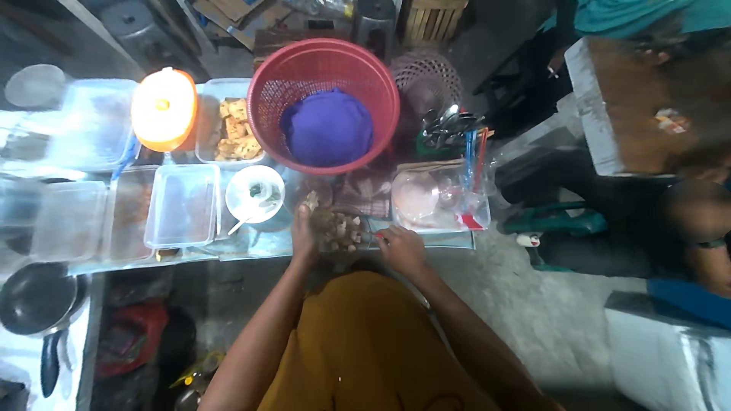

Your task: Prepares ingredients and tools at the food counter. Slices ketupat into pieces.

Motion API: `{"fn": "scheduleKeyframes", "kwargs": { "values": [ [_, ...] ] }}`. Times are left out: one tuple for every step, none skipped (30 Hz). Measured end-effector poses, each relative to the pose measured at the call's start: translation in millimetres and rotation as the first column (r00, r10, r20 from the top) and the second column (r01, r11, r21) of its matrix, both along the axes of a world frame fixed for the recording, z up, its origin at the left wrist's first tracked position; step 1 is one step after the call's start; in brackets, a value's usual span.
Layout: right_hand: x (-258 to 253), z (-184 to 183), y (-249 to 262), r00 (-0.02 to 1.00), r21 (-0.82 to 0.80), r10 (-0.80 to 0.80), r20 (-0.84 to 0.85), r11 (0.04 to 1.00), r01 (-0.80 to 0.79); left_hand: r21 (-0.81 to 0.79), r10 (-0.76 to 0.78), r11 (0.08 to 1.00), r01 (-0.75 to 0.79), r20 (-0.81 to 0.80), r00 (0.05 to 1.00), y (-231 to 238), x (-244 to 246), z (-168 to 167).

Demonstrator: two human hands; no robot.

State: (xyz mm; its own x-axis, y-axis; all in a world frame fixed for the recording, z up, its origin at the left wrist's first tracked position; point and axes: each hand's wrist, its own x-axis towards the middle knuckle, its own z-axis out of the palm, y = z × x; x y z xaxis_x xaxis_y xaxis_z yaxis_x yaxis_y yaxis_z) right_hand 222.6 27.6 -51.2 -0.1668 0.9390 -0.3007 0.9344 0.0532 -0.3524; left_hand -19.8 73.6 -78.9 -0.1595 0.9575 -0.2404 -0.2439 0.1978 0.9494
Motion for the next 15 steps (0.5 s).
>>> {"fn": "scheduleKeyframes", "kwargs": {
  "values": [
    [1.2, -3.2, -1.7, 0.999, 0.017, -0.028, -0.036, 0.999, 0.029, -0.023, 0.031, 0.999, -0.03, 0.066, 0.997, 0.7, -0.2, 3.8],
    [1.7, -4.6, -2.6, 0.995, 0.014, -0.062, -0.084, 0.998, 0.064, -0.052, 0.057, 0.997, -0.051, 0.138, 0.989, 1.1, -0.7, 7.8],
    [1.0, -3.9, -2.6, 0.983, -0.016, -0.105, -0.149, 0.995, 0.103, -0.087, 0.086, 0.994, -0.069, 0.214, 0.973, 1.3, -1.2, 12.0],
    [-1.3, -1.9, -2.1, 0.961, -0.054, -0.153, -0.23, 0.988, 0.144, -0.129, 0.116, 0.988, -0.082, 0.282, 0.952, 1.3, -1.3, 16.7],
    [-6.0, 0.9, -0.9, 0.931, -0.083, -0.196, -0.307, 0.98, 0.179, -0.164, 0.14, 0.982, -0.089, 0.331, 0.933, 0.9, -1.0, 22.1],
    [-13.6, 5.7, 0.8, 0.907, -0.098, -0.221, -0.358, 0.975, 0.199, -0.179, 0.152, 0.98, -0.09, 0.375, 0.914, 0.1, -1.1, 26.4],
    [-23.2, 10.8, 3.5, 0.891, -0.109, -0.228, -0.394, 0.974, 0.201, -0.181, 0.164, 0.979, -0.098, 0.401, 0.901, -0.3, -1.5, 29.8],
    [-33.2, 14.7, 7.5, 0.875, -0.131, -0.227, -0.428, 0.973, 0.189, -0.182, 0.185, 0.976, -0.118, 0.41, 0.893, -0.4, -2.1, 32.3],
    [-43.0, 15.8, 12.1, 0.856, -0.157, -0.228, -0.463, 0.972, 0.174, -0.181, 0.211, 0.972, -0.147, 0.412, 0.886, -0.4, -3.4, 33.9],
    [-52.4, 13.7, 17.3, 0.848, -0.18, -0.224, -0.48, 0.971, 0.154, -0.178, 0.241, 0.967, -0.181, 0.422, 0.874, -0.3, -6.2, 34.5],
    [-61.5, 9.4, 22.9, 0.859, -0.194, -0.213, -0.465, 0.972, 0.136, -0.17, 0.267, 0.962, -0.212, 0.438, 0.859, -0.5, -10.3, 35.9],
    [-70.0, 4.0, 27.9, 0.885, -0.196, -0.192, -0.424, 0.974, 0.117, -0.162, 0.285, 0.958, -0.237, 0.461, 0.84, -2.0, -15.9, 38.7],
    [-78.3, -1.1, 32.0, 0.918, -0.186, -0.161, -0.363, 0.978, 0.099, -0.156, 0.296, 0.955, -0.251, 0.486, 0.823, -5.0, -23.2, 42.0],
    [-86.2, -5.5, 34.9, 0.944, -0.155, -0.124, -0.306, 0.985, 0.079, -0.157, 0.305, 0.952, -0.261, 0.512, 0.803, -9.0, -31.4, 46.3],
    [-93.0, -8.0, 37.3, 0.962, -0.118, -0.086, -0.259, 0.991, 0.057, -0.162, 0.311, 0.95, -0.265, 0.538, 0.784, -13.9, -39.4, 52.3]
  ]
}}
